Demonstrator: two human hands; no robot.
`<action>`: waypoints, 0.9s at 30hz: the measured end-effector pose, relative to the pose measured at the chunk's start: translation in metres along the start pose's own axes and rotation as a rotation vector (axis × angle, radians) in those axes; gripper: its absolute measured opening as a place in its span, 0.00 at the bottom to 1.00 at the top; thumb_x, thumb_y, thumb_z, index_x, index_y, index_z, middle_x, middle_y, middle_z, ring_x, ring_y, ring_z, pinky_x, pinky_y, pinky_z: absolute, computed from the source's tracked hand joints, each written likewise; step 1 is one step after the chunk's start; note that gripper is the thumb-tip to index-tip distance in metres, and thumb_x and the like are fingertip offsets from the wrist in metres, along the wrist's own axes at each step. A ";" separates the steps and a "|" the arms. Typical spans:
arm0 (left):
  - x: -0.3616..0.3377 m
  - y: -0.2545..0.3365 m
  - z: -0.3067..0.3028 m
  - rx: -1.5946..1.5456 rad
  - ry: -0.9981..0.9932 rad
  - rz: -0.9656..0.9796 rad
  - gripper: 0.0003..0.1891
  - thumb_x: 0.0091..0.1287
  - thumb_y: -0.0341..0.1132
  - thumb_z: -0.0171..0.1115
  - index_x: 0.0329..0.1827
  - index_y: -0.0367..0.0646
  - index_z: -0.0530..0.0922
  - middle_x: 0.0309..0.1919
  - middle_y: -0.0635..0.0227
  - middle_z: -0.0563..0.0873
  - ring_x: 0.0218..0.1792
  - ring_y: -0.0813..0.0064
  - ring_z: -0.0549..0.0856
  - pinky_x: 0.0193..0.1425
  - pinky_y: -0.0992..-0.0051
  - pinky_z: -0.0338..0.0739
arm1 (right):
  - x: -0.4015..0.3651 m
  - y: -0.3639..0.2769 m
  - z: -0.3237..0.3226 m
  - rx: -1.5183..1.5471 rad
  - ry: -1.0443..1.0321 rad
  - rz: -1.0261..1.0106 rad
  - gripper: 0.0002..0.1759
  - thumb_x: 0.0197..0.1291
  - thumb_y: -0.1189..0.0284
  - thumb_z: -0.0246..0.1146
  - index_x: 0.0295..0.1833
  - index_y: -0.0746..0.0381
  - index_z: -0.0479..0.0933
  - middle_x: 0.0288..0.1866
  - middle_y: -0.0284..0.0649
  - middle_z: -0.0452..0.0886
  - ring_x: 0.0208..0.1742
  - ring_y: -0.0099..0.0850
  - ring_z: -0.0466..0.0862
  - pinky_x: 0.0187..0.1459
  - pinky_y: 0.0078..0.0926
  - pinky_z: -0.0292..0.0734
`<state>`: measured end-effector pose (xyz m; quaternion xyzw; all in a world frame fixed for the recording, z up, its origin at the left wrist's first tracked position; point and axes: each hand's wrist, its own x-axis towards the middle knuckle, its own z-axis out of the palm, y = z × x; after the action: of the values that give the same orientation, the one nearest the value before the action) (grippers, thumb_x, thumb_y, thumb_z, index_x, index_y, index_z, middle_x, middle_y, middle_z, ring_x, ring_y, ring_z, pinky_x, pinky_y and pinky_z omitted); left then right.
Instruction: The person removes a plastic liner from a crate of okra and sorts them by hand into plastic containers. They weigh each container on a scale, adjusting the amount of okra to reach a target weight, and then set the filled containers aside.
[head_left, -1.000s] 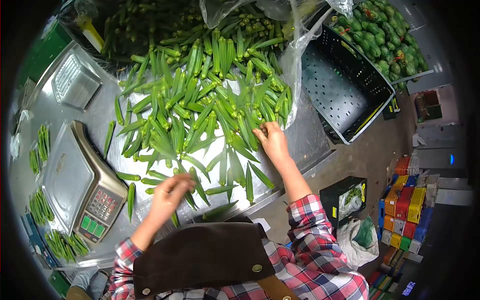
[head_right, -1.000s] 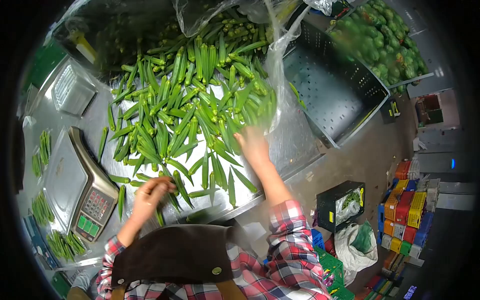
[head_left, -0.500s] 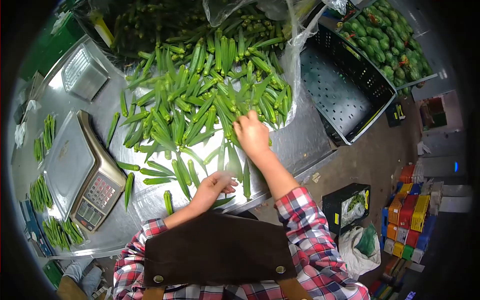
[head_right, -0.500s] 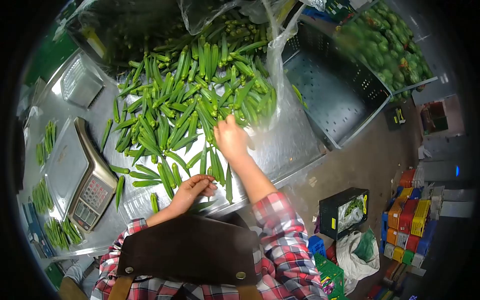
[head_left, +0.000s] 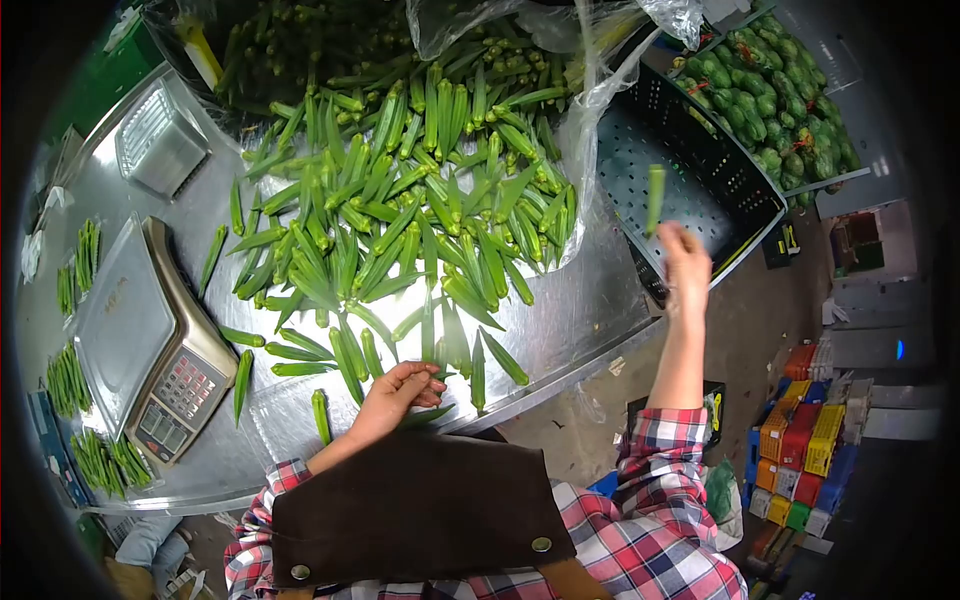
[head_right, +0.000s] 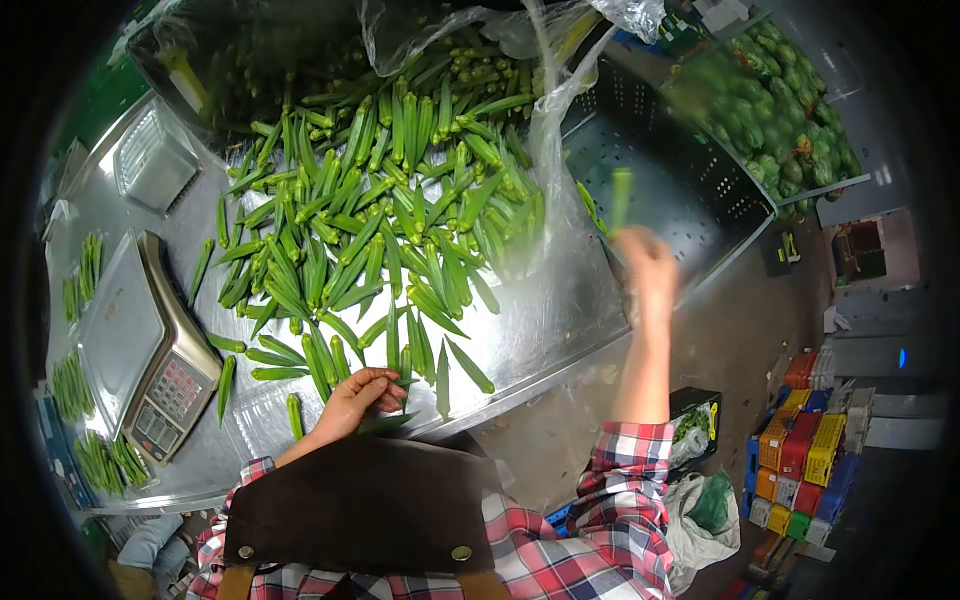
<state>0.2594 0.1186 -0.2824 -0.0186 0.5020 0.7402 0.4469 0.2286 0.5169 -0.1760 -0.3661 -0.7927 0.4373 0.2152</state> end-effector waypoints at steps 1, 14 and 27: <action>0.001 -0.001 0.000 -0.005 -0.007 -0.003 0.14 0.71 0.34 0.47 0.53 0.34 0.70 0.41 0.61 0.81 0.39 0.76 0.81 0.46 0.78 0.76 | 0.006 0.002 -0.003 -0.085 0.228 -0.166 0.15 0.54 0.62 0.64 0.37 0.64 0.78 0.27 0.31 0.76 0.21 0.14 0.67 0.20 0.13 0.60; -0.006 0.002 0.002 0.001 -0.020 0.023 0.15 0.71 0.35 0.46 0.55 0.35 0.69 0.42 0.62 0.80 0.41 0.76 0.81 0.47 0.77 0.76 | -0.095 0.031 0.149 -0.449 -0.433 -0.397 0.13 0.51 0.63 0.62 0.33 0.64 0.76 0.32 0.47 0.79 0.36 0.47 0.79 0.38 0.40 0.73; 0.001 -0.009 -0.006 -0.607 0.053 0.003 0.12 0.66 0.33 0.53 0.51 0.43 0.68 0.28 0.68 0.74 0.32 0.72 0.75 0.43 0.66 0.74 | -0.110 0.031 0.170 -0.606 -0.449 -0.510 0.17 0.47 0.62 0.68 0.29 0.65 0.72 0.24 0.47 0.78 0.28 0.46 0.79 0.32 0.39 0.74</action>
<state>0.2625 0.1153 -0.2928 -0.1700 0.2692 0.8562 0.4068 0.1991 0.3523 -0.2940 -0.1017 -0.9768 0.1871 0.0219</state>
